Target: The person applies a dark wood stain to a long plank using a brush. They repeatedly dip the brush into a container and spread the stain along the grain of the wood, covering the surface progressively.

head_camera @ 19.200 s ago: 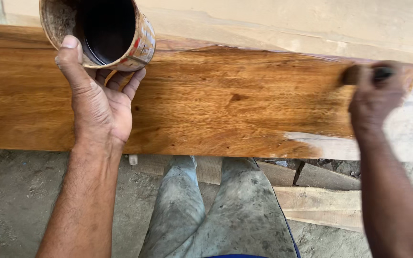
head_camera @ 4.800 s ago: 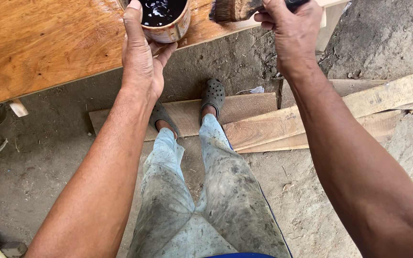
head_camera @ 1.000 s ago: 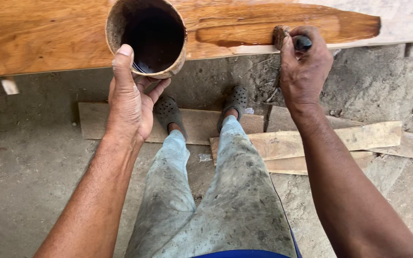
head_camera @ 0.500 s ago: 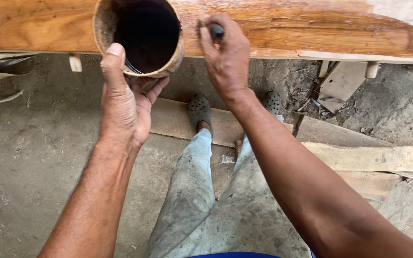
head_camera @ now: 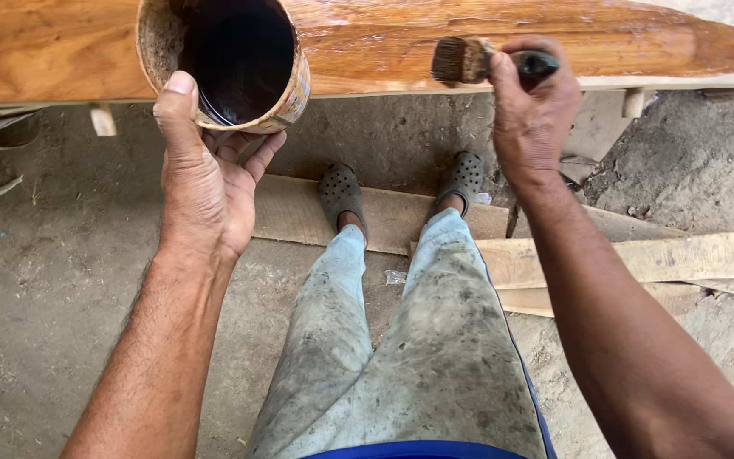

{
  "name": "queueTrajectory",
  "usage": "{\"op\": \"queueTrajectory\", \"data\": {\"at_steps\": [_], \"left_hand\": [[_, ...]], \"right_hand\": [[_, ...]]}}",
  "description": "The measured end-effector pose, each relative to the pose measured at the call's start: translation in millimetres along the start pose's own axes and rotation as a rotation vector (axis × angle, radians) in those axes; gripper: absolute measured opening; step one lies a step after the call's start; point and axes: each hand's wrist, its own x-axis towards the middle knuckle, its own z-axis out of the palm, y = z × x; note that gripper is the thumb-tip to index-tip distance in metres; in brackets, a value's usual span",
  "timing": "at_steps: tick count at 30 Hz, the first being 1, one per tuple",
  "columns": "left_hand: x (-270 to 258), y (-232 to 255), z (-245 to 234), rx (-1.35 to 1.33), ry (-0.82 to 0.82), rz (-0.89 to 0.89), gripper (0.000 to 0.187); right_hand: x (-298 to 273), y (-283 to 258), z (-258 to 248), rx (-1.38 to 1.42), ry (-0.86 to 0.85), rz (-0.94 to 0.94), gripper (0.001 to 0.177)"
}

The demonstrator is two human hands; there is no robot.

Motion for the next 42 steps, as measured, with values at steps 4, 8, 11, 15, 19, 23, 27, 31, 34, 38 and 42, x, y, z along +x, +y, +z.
{"op": "queueTrajectory", "data": {"at_steps": [4, 8, 11, 15, 19, 23, 27, 31, 34, 38, 42], "left_hand": [[-0.3, -12.6, 39.0, -0.023, -0.016, -0.031, 0.118], [-0.1, -24.2, 84.1, -0.038, -0.046, -0.055, 0.117], [-1.7, -34.1, 115.2, -0.035, -0.072, -0.06, 0.117], [-3.1, -45.6, 152.2, -0.017, -0.094, -0.059, 0.117], [-3.9, -55.1, 178.2, 0.007, -0.115, -0.059, 0.118], [-4.8, -59.8, 193.9, 0.043, -0.13, -0.052, 0.12], [-6.6, -58.4, 208.8, 0.038, -0.132, -0.052, 0.119], [-7.9, -53.8, 218.7, 0.045, -0.132, -0.034, 0.119], [-11.1, -51.1, 220.1, 0.054, -0.112, -0.025, 0.118], [-13.6, -49.1, 223.2, 0.037, -0.096, -0.014, 0.116], [-15.1, -48.9, 215.9, 0.026, -0.076, -0.018, 0.114]], "right_hand": [[0.1, 16.0, -54.9, -0.073, 0.028, 0.023, 0.008], [9.0, 47.7, -106.9, -0.087, 0.07, 0.003, 0.007], [10.2, 95.8, -158.7, -0.107, 0.093, -0.046, 0.009], [17.2, 183.0, -260.9, -0.204, 0.157, 0.028, 0.01], [39.3, 247.8, -377.8, -0.384, 0.107, 0.058, 0.006], [63.0, 244.1, -401.9, -0.597, 0.037, 0.087, 0.012], [69.1, 176.1, -294.1, -0.3, -0.016, -0.093, 0.017], [60.0, 112.5, -139.2, -0.211, -0.01, -0.136, 0.01], [65.3, 103.6, -80.8, 0.068, -0.039, -0.09, 0.012], [78.9, 140.8, -165.6, 0.025, -0.051, 0.147, 0.012], [75.3, 174.1, -321.3, -0.353, 0.084, 0.159, 0.009]]}}
